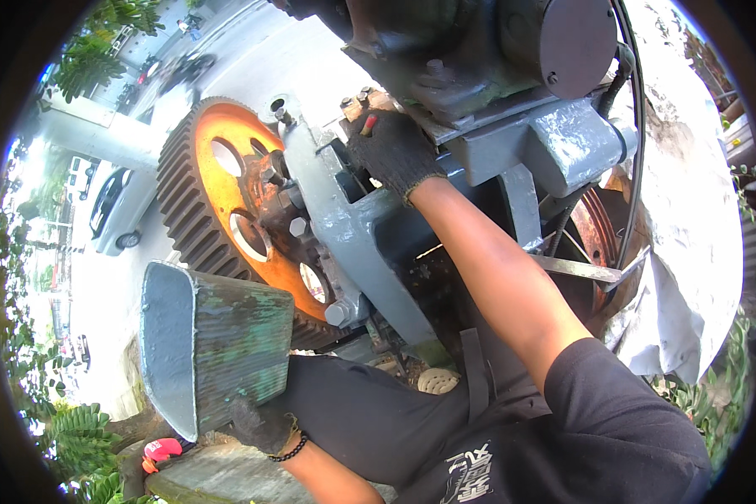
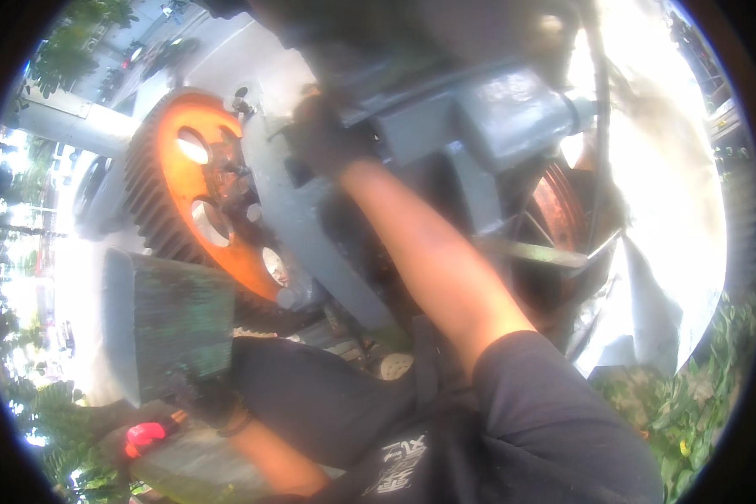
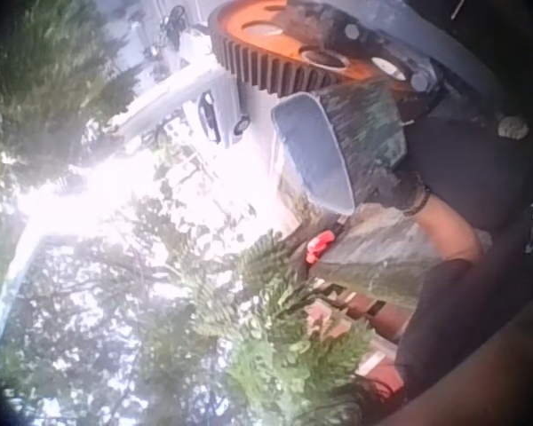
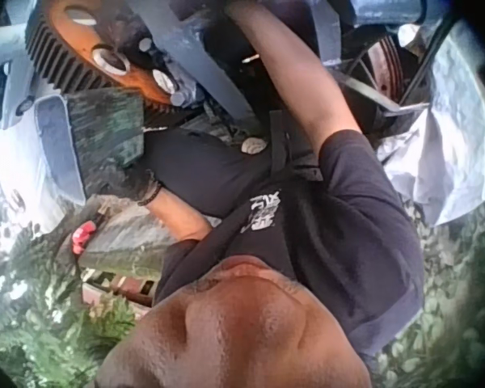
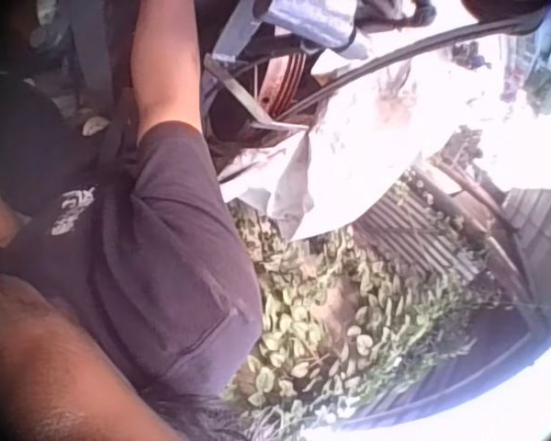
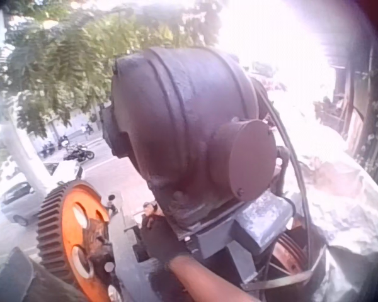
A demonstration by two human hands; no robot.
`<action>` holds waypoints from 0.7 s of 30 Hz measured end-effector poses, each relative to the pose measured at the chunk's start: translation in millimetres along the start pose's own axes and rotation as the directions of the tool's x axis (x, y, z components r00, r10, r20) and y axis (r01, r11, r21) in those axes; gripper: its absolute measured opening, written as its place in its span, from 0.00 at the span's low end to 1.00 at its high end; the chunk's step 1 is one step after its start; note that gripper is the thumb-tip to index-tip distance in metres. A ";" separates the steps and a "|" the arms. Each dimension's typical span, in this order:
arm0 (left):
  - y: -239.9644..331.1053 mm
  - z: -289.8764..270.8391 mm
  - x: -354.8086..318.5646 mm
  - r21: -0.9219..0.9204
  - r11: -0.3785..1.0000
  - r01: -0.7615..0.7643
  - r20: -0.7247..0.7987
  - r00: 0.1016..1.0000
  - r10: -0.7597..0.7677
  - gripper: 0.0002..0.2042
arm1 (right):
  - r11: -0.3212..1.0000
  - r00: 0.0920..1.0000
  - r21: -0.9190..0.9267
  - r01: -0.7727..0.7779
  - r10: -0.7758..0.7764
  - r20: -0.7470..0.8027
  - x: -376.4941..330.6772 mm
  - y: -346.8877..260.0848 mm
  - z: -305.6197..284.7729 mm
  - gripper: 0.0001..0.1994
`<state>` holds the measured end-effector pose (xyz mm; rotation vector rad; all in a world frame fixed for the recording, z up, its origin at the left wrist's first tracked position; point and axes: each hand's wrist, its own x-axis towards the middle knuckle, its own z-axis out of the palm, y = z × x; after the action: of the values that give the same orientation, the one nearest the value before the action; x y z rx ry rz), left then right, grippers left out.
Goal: The person uses a small paintbrush to apply grey paint to the metal frame of a stationary machine. They repeatedly dip the brush into a small container and carefully coat the surface around a large orange gear and the black motor housing.
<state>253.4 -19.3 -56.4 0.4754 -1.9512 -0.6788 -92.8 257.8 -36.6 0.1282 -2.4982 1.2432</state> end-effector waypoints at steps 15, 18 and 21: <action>15.1 10.3 2.6 0.252 0.943 -0.217 0.060 0.976 0.208 0.17 | 0.984 0.962 -0.178 0.004 0.045 0.271 34.4 2.4 -7.1 0.26; 0.8 1.6 1.8 0.337 0.871 -0.357 0.117 0.934 0.337 0.17 | 0.973 0.942 -0.217 0.077 0.000 0.335 43.4 20.4 19.8 0.25; 20.9 13.9 -6.2 0.107 0.981 -0.160 0.042 0.987 0.156 0.16 | 0.884 0.947 -0.342 0.319 -0.290 0.136 45.9 57.1 46.7 0.22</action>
<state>242.9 3.9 -52.3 0.3731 -2.0403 -0.4830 -161.4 259.3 -89.9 0.4678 -2.5986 0.6531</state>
